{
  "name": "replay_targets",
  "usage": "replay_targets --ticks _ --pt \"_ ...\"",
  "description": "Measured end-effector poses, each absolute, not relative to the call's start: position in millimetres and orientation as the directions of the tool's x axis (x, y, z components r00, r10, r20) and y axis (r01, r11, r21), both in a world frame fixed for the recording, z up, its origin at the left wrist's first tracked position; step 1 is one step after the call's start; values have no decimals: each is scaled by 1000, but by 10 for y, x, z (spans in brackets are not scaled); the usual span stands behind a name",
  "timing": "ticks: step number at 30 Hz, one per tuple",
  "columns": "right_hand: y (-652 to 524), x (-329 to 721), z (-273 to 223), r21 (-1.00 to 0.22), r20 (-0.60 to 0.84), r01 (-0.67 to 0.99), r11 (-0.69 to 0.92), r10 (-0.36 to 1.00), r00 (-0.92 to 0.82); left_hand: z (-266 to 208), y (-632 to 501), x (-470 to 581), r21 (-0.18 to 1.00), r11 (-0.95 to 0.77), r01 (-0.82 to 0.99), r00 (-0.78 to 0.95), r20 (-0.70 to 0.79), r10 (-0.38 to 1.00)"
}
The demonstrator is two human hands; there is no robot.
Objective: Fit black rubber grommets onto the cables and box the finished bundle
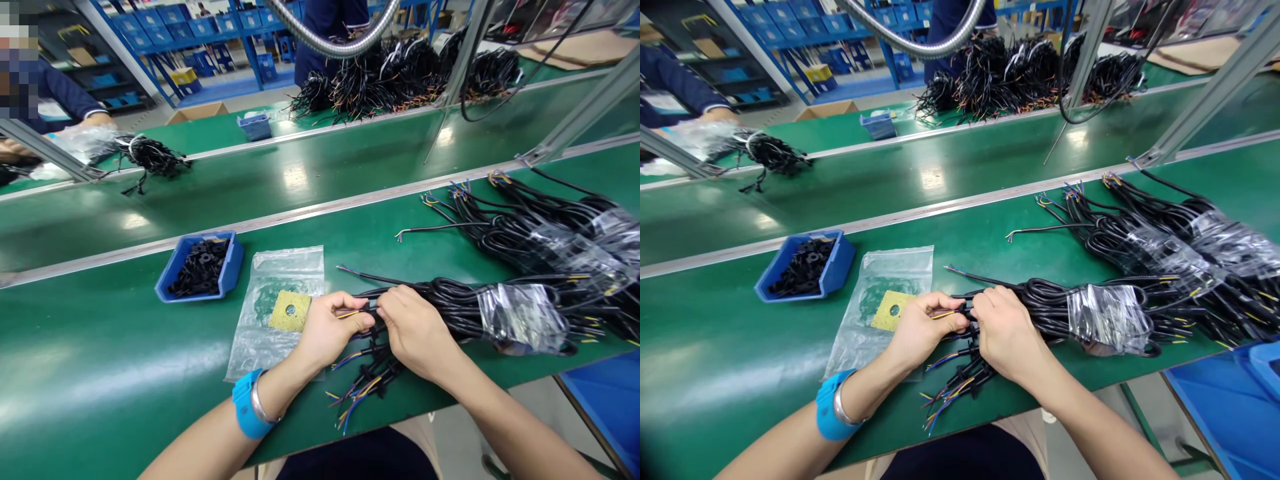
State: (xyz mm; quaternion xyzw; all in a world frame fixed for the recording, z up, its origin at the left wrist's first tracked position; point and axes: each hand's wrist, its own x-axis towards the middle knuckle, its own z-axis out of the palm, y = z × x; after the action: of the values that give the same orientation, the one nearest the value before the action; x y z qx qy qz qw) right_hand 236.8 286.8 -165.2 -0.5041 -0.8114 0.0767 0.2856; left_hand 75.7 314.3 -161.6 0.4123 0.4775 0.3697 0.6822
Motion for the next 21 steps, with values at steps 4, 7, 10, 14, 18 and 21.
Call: replay_targets --ticks 4,7,10,14,18,21 --pt "2856 2376 -1663 -409 396 757 510 846 -356 -1650 3096 791 927 364 -87 249 -334 909" --pt "2844 2381 -1669 -414 406 733 539 830 -382 -1641 3066 837 954 293 -60 208 -275 938" --pt "2838 2385 -1670 -424 414 717 554 822 -390 -1595 3054 859 969 244 -35 201 -232 952" --pt "2839 2378 -1666 -424 411 736 527 837 -362 -1551 3079 790 960 279 -9 290 -264 920" --pt "2833 2363 -1653 -398 410 759 515 840 -355 -1572 3103 675 950 306 -64 319 -271 908" --pt "2827 2367 -1642 -373 415 768 520 834 -363 -1607 3097 627 946 300 -122 307 -252 918"
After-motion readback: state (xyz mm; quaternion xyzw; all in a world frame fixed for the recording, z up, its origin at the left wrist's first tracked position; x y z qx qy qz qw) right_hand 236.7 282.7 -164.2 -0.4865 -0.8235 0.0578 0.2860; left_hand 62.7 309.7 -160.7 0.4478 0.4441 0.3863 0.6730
